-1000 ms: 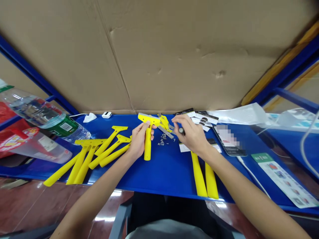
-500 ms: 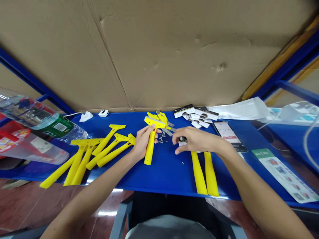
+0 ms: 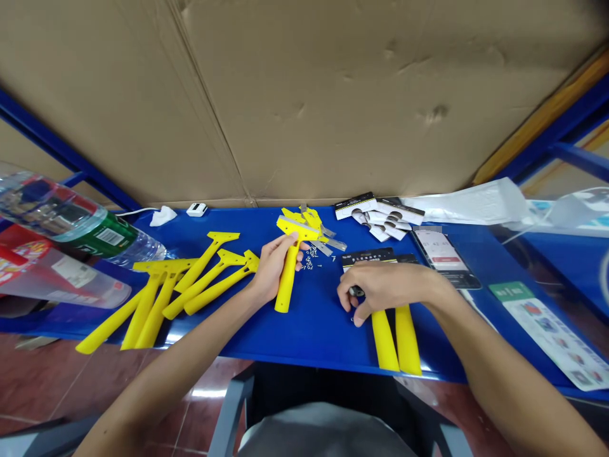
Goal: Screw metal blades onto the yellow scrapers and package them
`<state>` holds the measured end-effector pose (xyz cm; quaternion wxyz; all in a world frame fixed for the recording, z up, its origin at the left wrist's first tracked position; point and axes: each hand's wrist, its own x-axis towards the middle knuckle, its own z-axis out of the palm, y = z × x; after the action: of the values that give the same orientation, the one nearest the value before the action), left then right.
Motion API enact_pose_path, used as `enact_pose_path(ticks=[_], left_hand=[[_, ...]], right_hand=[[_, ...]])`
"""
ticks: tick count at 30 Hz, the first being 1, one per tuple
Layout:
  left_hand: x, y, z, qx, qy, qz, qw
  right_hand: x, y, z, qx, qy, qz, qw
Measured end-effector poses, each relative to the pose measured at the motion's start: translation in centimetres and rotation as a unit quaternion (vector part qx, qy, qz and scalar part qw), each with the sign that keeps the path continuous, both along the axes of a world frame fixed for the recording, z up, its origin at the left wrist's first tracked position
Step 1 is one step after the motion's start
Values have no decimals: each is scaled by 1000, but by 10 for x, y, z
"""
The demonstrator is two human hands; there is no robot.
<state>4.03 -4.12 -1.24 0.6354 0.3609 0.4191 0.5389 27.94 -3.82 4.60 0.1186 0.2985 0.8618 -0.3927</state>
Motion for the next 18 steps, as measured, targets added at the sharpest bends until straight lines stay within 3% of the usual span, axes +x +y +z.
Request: enact_pose_path(ticks=[6, 12, 15, 18], left_hand=[[0, -1, -2, -4, 6, -19, 1000], [3, -3, -2, -21, 56, -61, 996], [4, -3, -3, -20, 82, -86, 993], [5, -4, -5, -15, 96, -112, 989]], right_hand=[[-4, -4, -5, 9, -19, 1, 1000], [-7, -8, -13, 103, 44, -37, 993], [-12, -5, -11, 169, 122, -97, 973], [-15, 0, -10, 231, 192, -180, 937]])
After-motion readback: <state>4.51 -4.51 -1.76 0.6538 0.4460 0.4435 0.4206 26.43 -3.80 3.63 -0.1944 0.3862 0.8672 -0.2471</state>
